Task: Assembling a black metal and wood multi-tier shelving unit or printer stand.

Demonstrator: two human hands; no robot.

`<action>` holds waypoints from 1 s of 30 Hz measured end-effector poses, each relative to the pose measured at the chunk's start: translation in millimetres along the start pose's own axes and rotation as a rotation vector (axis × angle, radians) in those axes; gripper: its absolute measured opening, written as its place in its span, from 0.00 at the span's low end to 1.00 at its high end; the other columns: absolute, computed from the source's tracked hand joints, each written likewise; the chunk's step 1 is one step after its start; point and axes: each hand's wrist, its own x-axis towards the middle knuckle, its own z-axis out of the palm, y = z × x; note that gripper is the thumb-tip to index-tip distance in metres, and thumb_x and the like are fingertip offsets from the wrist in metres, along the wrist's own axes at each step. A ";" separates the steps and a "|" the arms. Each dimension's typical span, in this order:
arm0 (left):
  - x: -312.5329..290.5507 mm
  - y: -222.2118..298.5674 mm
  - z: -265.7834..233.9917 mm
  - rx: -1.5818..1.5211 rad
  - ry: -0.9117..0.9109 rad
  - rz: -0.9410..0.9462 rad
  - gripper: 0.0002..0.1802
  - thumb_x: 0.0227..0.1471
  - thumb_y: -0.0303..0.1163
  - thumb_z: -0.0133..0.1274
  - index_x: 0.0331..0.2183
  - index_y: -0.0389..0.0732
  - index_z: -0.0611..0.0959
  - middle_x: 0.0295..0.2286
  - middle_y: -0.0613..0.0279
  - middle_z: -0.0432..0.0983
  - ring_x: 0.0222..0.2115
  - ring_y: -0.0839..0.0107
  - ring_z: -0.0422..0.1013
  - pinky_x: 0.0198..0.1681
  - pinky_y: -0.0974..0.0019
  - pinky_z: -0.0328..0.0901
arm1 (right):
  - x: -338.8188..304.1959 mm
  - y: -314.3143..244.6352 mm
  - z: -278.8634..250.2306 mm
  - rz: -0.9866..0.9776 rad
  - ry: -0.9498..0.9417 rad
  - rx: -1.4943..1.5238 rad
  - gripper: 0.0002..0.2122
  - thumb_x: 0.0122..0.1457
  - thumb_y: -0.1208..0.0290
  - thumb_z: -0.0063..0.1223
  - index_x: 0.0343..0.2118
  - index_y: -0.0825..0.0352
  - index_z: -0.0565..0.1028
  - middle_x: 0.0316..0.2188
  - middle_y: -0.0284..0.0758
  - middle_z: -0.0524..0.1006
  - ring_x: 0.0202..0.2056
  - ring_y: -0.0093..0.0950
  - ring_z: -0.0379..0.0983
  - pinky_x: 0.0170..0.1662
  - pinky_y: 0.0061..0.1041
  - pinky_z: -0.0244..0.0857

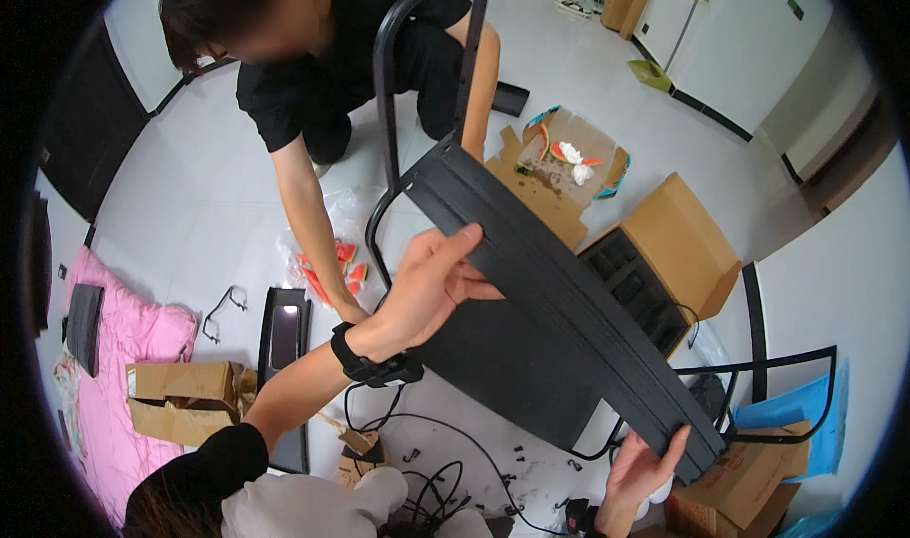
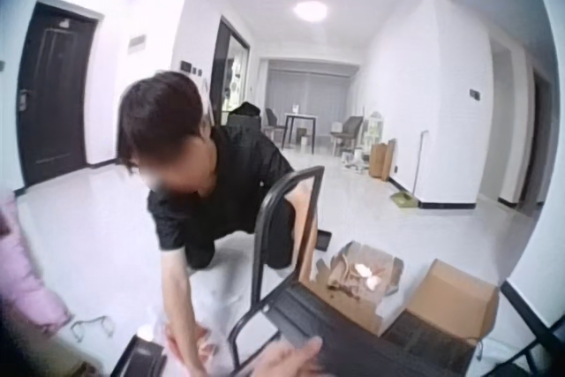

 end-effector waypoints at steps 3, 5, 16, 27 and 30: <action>-24.9 -19.5 4.5 -0.150 -0.142 -0.121 0.12 0.65 0.32 0.41 0.44 0.34 0.72 0.38 0.47 0.77 0.42 0.55 0.76 0.46 0.50 0.73 | -15.6 -6.2 -11.7 -0.084 0.068 -0.063 0.26 0.67 0.58 0.44 0.60 0.73 0.61 0.59 0.42 0.65 0.59 0.35 0.62 0.64 0.36 0.53; -54.0 -25.1 10.4 -0.064 -0.216 -0.208 0.13 0.65 0.31 0.41 0.46 0.33 0.71 0.40 0.44 0.77 0.43 0.55 0.76 0.46 0.53 0.73 | -36.1 -8.6 -16.4 -0.205 0.193 -0.064 0.27 0.66 0.57 0.46 0.60 0.72 0.61 0.60 0.43 0.64 0.59 0.35 0.62 0.64 0.37 0.53; -152.6 -61.3 -107.3 0.379 0.121 -0.409 0.09 0.62 0.26 0.40 0.38 0.33 0.75 0.27 0.57 0.78 0.31 0.72 0.75 0.35 0.70 0.68 | -91.5 -17.0 -106.0 -1.033 0.609 -0.708 0.23 0.50 0.82 0.61 0.50 0.70 0.66 0.37 0.46 0.69 0.32 0.42 0.69 0.33 0.36 0.65; -220.7 -118.7 -150.2 1.474 -0.038 -0.274 0.15 0.43 0.21 0.55 0.38 0.37 0.75 0.34 0.56 0.74 0.45 0.53 0.69 0.47 0.53 0.65 | -171.0 -54.7 -253.7 -0.847 0.048 -1.559 0.30 0.54 0.76 0.62 0.59 0.74 0.61 0.59 0.53 0.60 0.57 0.46 0.64 0.60 0.40 0.62; -227.5 -116.1 -168.1 1.930 -0.139 -0.098 0.20 0.43 0.24 0.56 0.42 0.39 0.75 0.43 0.54 0.71 0.53 0.49 0.63 0.56 0.49 0.59 | -167.3 -42.8 -212.8 -0.924 -0.033 -1.919 0.35 0.50 0.73 0.68 0.59 0.74 0.60 0.60 0.51 0.61 0.57 0.44 0.65 0.61 0.37 0.60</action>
